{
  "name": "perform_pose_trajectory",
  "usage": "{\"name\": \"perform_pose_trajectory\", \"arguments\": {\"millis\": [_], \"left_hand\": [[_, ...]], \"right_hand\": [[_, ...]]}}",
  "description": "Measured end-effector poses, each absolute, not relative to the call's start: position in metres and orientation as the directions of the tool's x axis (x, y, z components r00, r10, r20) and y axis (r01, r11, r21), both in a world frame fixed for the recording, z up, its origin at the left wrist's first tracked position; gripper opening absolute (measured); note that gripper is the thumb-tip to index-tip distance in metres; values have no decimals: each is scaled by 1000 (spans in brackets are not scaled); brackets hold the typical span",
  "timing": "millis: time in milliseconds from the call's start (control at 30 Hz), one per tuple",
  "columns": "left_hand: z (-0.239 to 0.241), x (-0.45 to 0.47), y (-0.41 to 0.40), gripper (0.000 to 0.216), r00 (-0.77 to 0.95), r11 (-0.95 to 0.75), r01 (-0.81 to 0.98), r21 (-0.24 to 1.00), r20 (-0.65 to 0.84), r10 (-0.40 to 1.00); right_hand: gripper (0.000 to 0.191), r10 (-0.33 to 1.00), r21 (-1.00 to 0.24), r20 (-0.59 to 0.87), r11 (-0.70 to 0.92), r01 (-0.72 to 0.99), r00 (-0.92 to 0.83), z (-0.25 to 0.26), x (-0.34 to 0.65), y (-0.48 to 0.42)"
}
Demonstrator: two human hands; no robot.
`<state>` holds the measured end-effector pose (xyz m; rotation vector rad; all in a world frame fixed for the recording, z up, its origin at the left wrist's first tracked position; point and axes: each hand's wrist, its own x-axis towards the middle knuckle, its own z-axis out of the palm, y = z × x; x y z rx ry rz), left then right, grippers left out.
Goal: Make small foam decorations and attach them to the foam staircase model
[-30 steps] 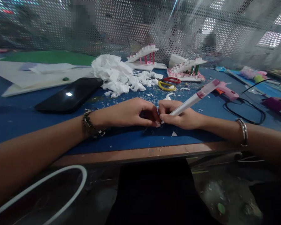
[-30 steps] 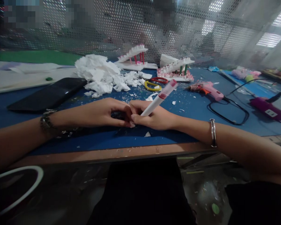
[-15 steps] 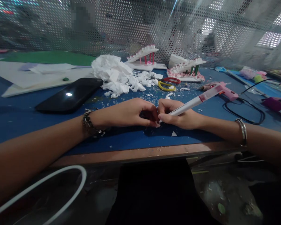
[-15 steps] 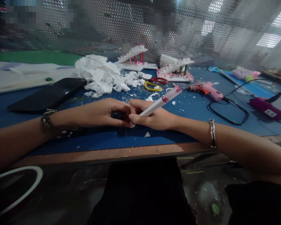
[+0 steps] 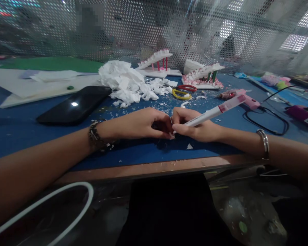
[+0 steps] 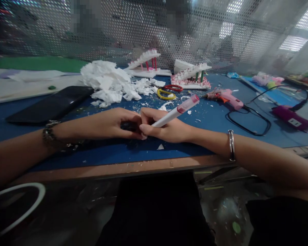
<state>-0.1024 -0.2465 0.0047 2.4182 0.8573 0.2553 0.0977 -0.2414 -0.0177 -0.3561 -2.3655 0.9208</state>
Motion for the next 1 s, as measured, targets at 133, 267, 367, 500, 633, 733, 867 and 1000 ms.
{"name": "perform_pose_trajectory", "arguments": {"millis": [133,267,367,500,633,733,867,1000], "left_hand": [[5,-104,-246,25,780,-638,520,567,-12,625],[5,-104,-246,25,783,-636,515,576,-12,622],[5,-104,-246,25,788,-632,508,586,-20,615],[6,-104,-246,24,786,-619,512,596,-33,618],[5,-105,-246,23,793,-636,500,588,-14,609],[5,-105,-245,21,804,-650,486,584,-7,595],[4,-105,-245,22,797,-653,501,568,-11,603],[3,-105,-244,25,803,-665,491,563,5,596]], "right_hand": [[20,414,-675,418,737,28,-809,-18,97,-243],[19,413,-674,430,739,18,-803,-18,97,-242],[20,388,-646,430,763,23,-815,-19,97,-242],[20,413,-642,437,765,44,-799,-18,98,-242],[18,401,-656,433,755,23,-808,-16,97,-244],[18,394,-642,422,766,38,-816,-16,97,-244],[19,407,-634,433,772,50,-804,-17,97,-244],[19,389,-612,413,788,65,-823,-17,98,-244]]}}
